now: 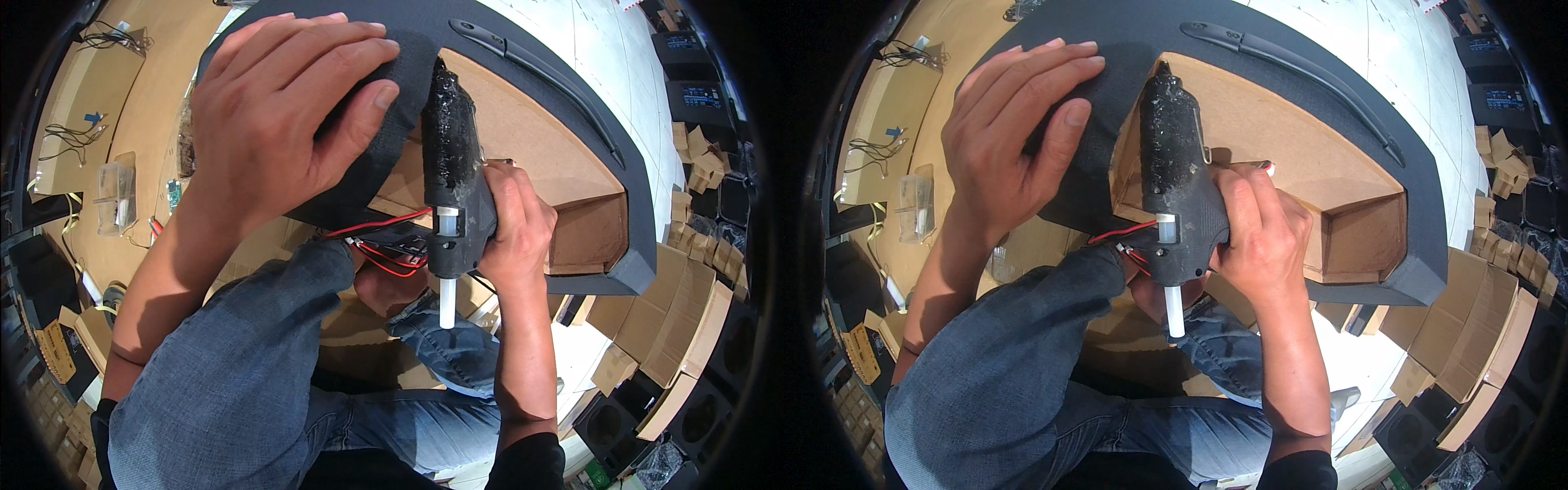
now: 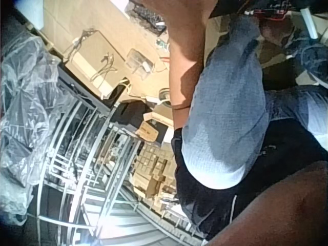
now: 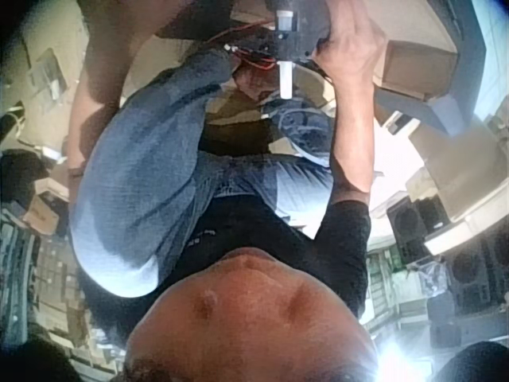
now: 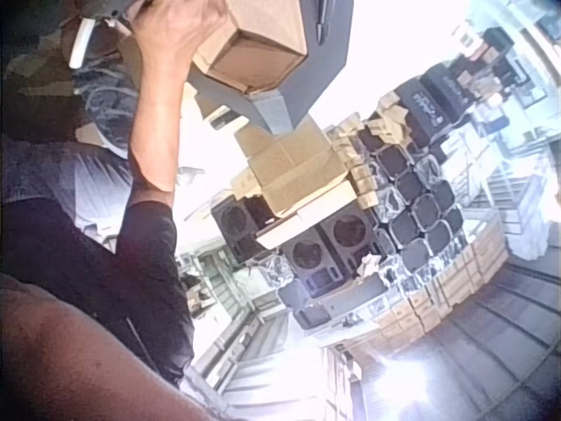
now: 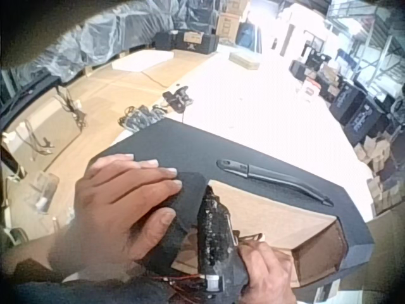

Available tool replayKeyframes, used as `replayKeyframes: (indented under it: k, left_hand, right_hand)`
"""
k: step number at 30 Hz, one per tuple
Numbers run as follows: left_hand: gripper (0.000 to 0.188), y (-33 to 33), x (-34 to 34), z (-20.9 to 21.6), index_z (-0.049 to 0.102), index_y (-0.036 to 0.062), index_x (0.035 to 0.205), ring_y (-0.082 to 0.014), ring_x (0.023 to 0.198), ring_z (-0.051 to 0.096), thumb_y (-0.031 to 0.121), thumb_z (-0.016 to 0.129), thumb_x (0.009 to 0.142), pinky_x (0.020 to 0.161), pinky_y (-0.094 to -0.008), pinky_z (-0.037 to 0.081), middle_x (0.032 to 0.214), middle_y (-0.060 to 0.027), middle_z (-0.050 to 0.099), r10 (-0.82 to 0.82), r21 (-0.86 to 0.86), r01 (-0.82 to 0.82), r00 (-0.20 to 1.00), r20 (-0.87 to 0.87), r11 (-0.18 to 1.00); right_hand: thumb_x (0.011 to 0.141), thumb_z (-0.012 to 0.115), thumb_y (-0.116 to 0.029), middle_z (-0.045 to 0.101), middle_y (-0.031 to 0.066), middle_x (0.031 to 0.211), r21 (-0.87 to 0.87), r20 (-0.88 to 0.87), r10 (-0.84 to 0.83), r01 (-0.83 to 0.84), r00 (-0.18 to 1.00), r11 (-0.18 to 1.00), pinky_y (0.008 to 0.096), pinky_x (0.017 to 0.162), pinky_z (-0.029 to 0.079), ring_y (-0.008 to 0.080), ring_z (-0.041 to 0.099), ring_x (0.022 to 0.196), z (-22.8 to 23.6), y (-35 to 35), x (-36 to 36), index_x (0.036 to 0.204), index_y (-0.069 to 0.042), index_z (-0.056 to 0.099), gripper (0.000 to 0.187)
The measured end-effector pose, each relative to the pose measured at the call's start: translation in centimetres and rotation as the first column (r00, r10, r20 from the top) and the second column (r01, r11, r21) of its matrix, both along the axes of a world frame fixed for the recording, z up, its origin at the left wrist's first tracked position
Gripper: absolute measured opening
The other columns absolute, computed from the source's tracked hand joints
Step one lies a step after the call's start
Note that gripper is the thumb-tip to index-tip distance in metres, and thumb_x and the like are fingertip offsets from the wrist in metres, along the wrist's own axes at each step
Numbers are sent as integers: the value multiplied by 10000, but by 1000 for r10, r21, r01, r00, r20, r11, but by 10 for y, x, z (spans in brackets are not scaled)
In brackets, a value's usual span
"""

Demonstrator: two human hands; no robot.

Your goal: The person uses a hot glue gun to apply adhesive along the edges of a cardboard speaker enclosure. They press a black foam trim into place along the glued edges and adjust the position of red and black wires inside the box.

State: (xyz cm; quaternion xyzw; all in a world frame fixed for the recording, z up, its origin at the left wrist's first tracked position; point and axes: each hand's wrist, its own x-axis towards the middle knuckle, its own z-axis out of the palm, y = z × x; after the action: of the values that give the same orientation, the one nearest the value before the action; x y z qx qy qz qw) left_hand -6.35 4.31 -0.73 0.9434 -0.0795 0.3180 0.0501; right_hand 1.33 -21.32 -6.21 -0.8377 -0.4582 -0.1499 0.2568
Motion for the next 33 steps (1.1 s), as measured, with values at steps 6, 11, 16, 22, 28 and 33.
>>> replayKeyframes:
  k: [6,11,16,22,28,33]
  left_hand:
    - [231,0,0,2,764,76,1146,-253,1136,700,172,663,962,1031,-400,486,1187,-65,756,-7,7,7,1000,-10,1000]
    - [238,0,0,1,761,74,1155,-257,1143,699,175,656,967,1032,-407,485,1191,-66,755,-8,14,8,1000,-18,1000]
    - [242,2,-1,2,760,72,1161,-258,1146,698,173,653,969,1033,-411,485,1194,-65,754,-9,21,10,1000,-17,1000]
    - [244,0,-1,2,759,70,1164,-260,1151,697,171,650,971,1035,-415,486,1197,-70,754,-8,25,8,1000,-24,1000]
    - [246,2,-1,2,759,67,1166,-257,1163,695,170,647,974,1039,-416,485,1201,-77,754,-14,21,14,999,-29,1000]
    - [243,2,-1,0,760,67,1163,-257,1165,694,174,643,978,1039,-418,486,1200,-78,755,-13,32,14,1000,-27,999]
  right_hand:
    - [668,778,-146,685,125,935,23,8,5,-5,1000,1000,385,616,564,295,720,709,-2,-1,1,1066,-33,679,424]
    - [673,758,-139,689,132,944,31,18,-1,0,1000,1000,386,622,569,303,722,716,0,-2,0,1058,-30,683,408]
    - [676,765,-138,690,132,944,26,15,-4,4,1000,1000,392,630,578,298,728,727,3,-2,0,1056,-31,684,403]
    - [685,788,-133,689,134,935,50,5,-7,7,1000,999,390,626,580,303,732,730,0,-4,-1,1050,-27,684,393]
    - [678,802,-111,684,135,916,43,8,-11,10,1000,999,387,615,579,293,733,713,0,-8,-1,1042,-30,684,390]
    - [672,800,-84,681,133,901,45,-18,-17,18,1000,999,383,609,578,284,732,704,1,-8,-3,1040,-28,684,390]
